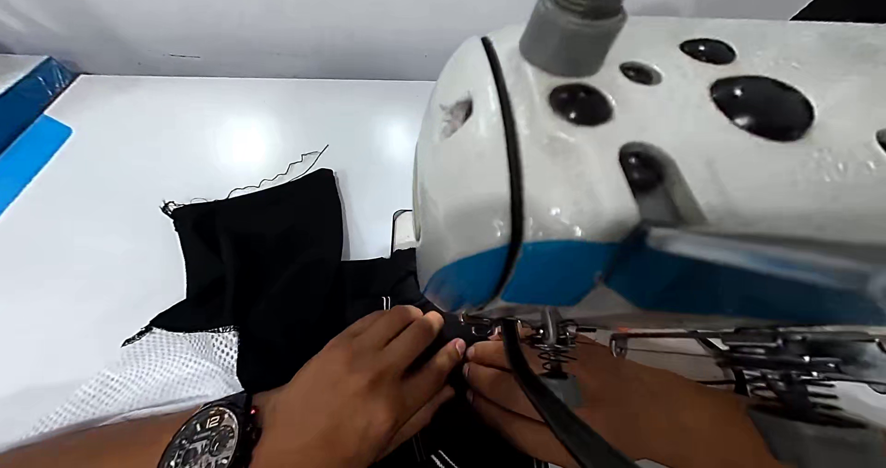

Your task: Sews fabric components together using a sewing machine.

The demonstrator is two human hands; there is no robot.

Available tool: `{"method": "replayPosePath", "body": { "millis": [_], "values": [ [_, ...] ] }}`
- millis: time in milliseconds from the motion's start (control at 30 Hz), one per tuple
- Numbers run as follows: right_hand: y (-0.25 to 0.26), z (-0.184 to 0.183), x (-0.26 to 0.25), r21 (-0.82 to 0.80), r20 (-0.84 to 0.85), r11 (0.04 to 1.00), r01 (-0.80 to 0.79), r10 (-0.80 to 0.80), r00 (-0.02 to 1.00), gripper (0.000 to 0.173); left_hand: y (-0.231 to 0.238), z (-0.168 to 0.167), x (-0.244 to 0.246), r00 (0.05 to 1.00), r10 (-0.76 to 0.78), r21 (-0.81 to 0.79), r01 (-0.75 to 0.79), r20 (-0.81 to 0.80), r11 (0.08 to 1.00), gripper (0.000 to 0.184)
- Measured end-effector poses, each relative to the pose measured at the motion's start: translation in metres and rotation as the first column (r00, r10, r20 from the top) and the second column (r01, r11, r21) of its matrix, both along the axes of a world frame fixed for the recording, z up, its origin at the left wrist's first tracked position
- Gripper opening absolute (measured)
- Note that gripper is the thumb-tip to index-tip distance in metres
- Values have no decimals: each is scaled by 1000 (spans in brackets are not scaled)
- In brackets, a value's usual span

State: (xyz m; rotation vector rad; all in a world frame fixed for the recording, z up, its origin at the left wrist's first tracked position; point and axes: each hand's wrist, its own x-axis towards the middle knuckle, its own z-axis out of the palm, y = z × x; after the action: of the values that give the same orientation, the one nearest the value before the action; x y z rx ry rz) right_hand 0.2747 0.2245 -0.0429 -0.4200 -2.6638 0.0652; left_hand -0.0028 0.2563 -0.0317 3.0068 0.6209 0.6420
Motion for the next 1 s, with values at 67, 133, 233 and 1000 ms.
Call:
{"method": "replayPosePath", "body": {
  "millis": [67, 133, 233, 1000],
  "values": [
    [1, 4, 1, -14, 4, 1000, -20, 20, 1000, 21, 1, -2, -1, 1000, 11, -2, -11, -6, 1000, 39],
    [-1, 12, 1, -19, 60, 1000, -6, 7, 998, 22, -1, -3, -2, 1000, 28, -16, -29, -12, 999, 39],
    [-4, 19, 2, 12, 103, 1000, 23, -24, 994, 23, -1, -4, -3, 999, 34, -10, -34, -25, 999, 40],
    [7, 5, -3, 15, 18, 999, 43, -44, 999, 19, 28, 5, -14, 937, -271, -242, 321, 220, 916, 60]
  ]
}}
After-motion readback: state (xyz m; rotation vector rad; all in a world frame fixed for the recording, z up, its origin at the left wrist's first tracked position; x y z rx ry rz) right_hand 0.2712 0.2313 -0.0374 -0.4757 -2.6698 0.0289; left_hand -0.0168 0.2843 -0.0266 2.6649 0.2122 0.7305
